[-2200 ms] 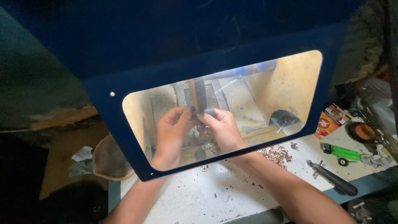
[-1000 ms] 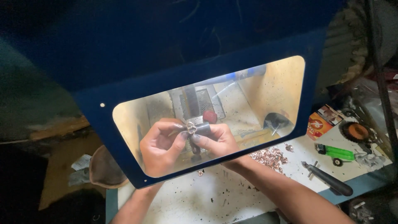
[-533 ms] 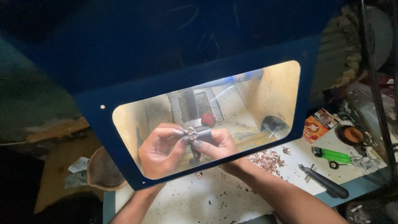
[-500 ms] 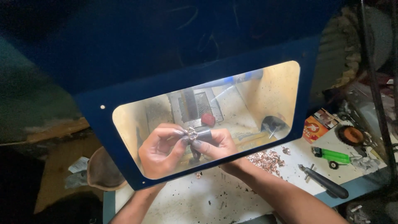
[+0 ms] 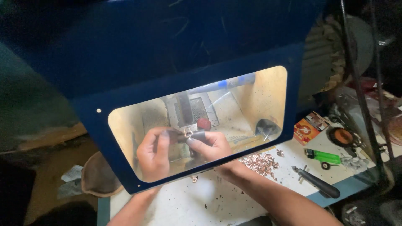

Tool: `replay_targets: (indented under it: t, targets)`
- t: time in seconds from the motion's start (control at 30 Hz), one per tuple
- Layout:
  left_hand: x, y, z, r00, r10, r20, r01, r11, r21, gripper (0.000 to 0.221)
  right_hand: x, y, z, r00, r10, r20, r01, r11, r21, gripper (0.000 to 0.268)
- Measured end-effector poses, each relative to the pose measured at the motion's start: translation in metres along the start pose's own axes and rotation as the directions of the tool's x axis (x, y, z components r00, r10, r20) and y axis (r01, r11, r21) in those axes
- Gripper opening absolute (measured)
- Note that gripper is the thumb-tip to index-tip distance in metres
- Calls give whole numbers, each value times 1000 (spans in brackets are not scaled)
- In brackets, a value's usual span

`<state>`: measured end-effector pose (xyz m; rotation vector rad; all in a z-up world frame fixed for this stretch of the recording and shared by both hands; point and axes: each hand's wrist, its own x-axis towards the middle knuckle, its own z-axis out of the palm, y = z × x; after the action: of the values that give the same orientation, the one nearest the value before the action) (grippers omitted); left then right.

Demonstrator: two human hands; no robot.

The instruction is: Polishing a small metal jewelry component by holding it against a rotating abrasive wheel inside a protective enclosure.

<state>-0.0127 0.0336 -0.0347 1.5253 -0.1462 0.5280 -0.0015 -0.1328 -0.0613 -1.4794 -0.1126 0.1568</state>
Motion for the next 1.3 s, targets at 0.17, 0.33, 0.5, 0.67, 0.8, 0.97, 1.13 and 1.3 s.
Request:
replay_targets:
  t: [0.17,0.33,0.5,0.67,0.8,0.97,1.13,1.3]
  targets:
    - [8,-23,5,980,-194,-42,191,980,-60,28,-52,-70,9,957,252,-141,-232,962,148,20]
    - [16,-11,5,975,-220,9,220,975,-20,27,-111,-51,-12,965,260,-39,-257,900,-352,24]
    - [8,-11,0,971,-237,21,236,970,66,33,-174,-17,-31,985,-133,-112,124,989,-83,26]
    - [4,-10,-5,970,-242,23,240,969,63,36,-193,-8,-16,914,-220,-340,200,975,-92,33]
    - [4,-7,-6,971,-237,34,233,969,84,40,-197,23,-18,836,-367,-407,306,929,-208,34]
    - [8,-17,-6,970,-235,64,229,969,94,40,-190,50,-28,851,-128,-509,176,983,46,34]
    - [9,-23,-7,970,-222,96,216,974,64,39,-189,34,-28,883,-26,-469,-49,988,-148,38]
    - [11,-24,-3,951,-294,92,290,955,56,39,-183,29,-27,832,112,-544,-175,982,-66,40]
